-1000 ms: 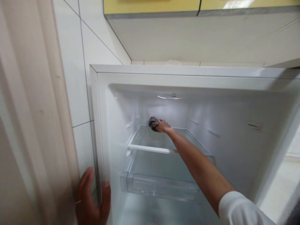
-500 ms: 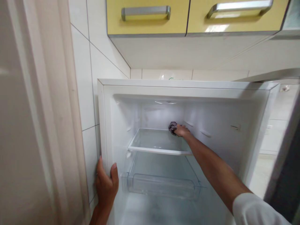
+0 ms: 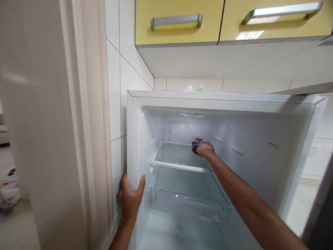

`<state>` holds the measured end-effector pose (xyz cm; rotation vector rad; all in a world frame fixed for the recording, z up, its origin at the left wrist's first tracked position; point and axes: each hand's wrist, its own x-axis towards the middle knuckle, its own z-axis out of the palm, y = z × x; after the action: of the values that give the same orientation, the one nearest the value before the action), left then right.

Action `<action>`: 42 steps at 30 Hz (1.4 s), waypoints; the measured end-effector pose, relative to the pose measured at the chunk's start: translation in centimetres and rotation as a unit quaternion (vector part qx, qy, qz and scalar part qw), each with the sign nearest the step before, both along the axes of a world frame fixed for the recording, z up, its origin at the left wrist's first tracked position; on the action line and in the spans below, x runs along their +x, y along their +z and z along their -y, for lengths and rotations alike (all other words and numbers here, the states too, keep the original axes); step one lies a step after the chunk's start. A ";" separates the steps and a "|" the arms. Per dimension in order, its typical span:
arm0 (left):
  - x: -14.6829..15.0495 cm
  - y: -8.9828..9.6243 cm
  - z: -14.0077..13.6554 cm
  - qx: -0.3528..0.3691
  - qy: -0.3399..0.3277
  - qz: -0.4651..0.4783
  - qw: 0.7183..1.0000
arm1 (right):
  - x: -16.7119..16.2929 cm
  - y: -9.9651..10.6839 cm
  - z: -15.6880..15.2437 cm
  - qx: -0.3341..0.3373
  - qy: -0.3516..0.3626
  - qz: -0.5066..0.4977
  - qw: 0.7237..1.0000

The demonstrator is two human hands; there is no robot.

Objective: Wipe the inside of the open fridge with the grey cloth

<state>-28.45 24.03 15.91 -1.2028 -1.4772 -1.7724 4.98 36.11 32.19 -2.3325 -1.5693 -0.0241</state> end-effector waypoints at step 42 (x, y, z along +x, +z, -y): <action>-0.2 -1.4 -0.6 -0.060 -0.033 0.063 0.996 | 2.6 -2.0 8.5 0.068 -0.050 -0.023 0.996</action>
<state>-28.70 24.65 14.46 -1.2307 -1.6554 -1.8551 7.60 27.65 30.17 -2.2871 -1.3836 -0.0972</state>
